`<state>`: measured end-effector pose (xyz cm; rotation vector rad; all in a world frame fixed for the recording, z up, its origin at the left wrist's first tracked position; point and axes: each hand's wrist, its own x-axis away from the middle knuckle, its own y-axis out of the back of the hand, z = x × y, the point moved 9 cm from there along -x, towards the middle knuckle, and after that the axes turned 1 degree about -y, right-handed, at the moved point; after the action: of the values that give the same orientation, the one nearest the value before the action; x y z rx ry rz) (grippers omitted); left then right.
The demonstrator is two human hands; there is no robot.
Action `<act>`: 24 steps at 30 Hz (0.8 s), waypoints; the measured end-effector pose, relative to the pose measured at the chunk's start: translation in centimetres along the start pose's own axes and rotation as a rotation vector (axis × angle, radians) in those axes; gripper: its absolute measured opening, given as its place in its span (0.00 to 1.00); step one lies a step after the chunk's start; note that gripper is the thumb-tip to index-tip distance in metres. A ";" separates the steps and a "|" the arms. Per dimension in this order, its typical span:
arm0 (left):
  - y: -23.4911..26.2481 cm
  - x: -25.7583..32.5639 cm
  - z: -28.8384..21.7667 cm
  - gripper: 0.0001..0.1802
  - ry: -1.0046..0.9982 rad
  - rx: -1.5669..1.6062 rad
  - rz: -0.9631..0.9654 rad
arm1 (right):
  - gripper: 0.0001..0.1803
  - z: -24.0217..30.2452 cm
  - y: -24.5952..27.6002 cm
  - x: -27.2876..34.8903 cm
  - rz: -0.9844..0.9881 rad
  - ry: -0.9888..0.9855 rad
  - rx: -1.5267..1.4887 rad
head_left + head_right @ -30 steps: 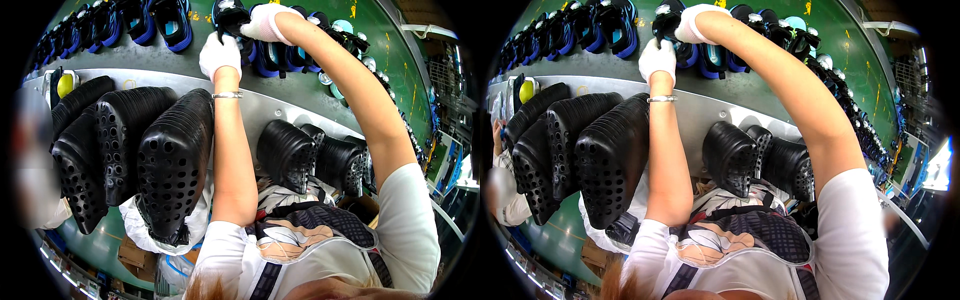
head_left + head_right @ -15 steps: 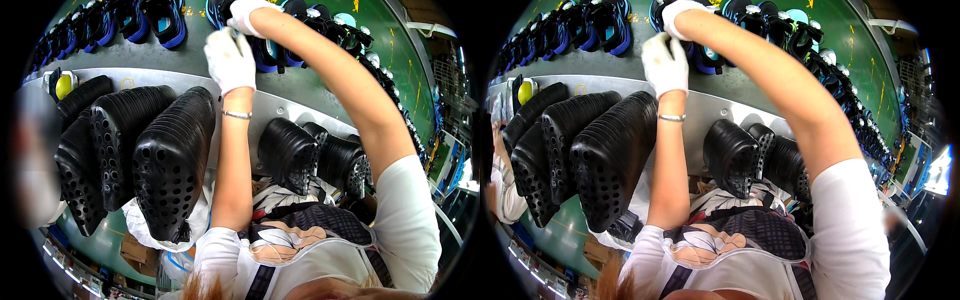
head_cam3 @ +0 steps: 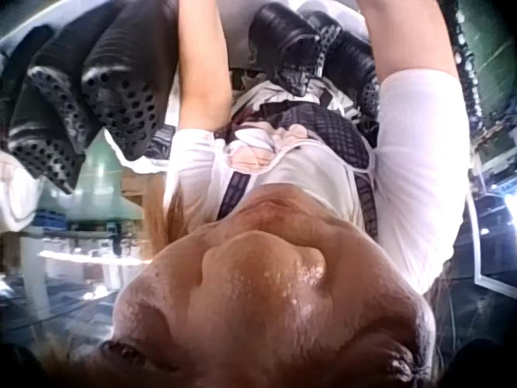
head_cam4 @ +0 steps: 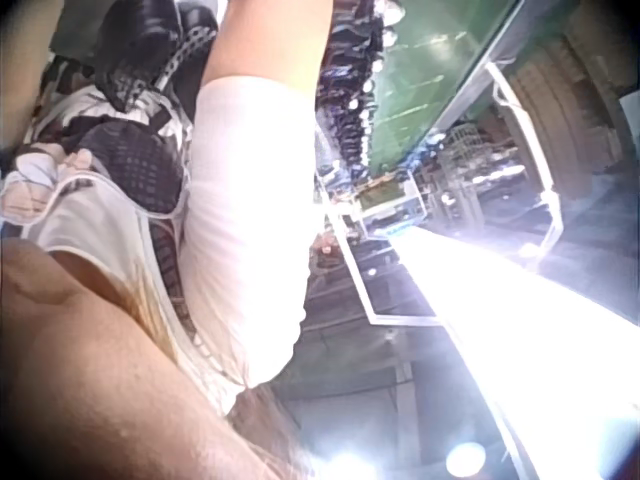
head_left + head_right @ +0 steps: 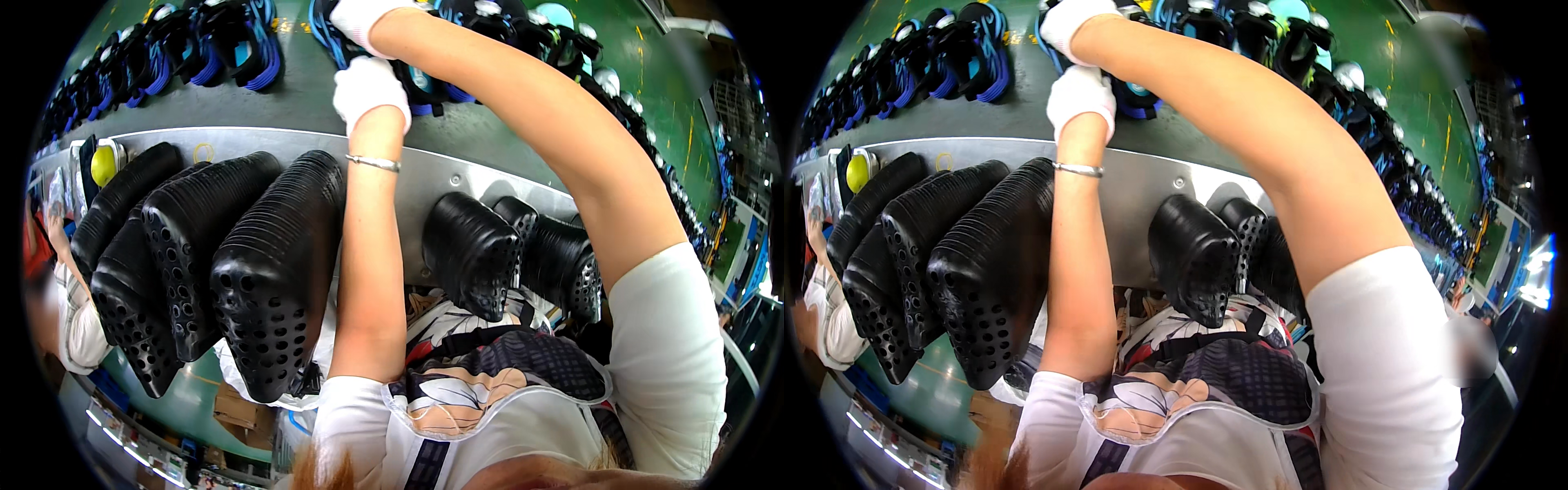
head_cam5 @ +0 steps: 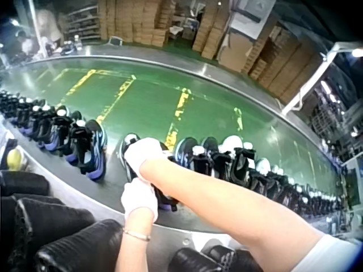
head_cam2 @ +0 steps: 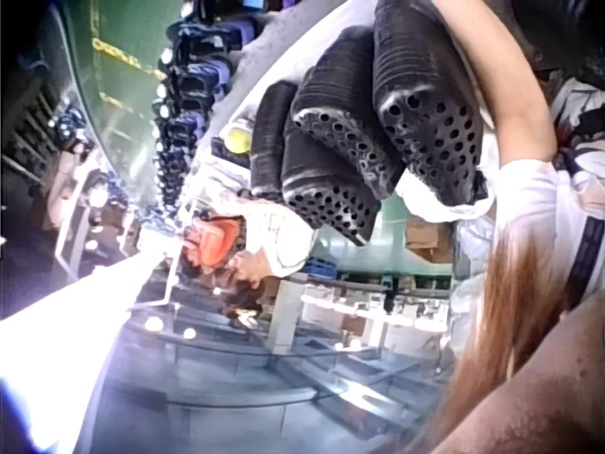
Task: The person picks up shoes from a rack, checks the soles and sides by hand, and places them onto a conveyor belt.
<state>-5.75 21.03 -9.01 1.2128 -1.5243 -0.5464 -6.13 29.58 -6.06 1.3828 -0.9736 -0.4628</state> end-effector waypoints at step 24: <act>2.7 5.5 -2.0 0.25 -0.349 -0.052 -0.305 | 0.12 -16.7 -5.7 78.4 -0.069 -1.341 -0.531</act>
<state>-4.63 17.63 -3.69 1.3703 -1.6067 -1.0377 51.91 -22.32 13.70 0.4862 -1.6626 -1.6722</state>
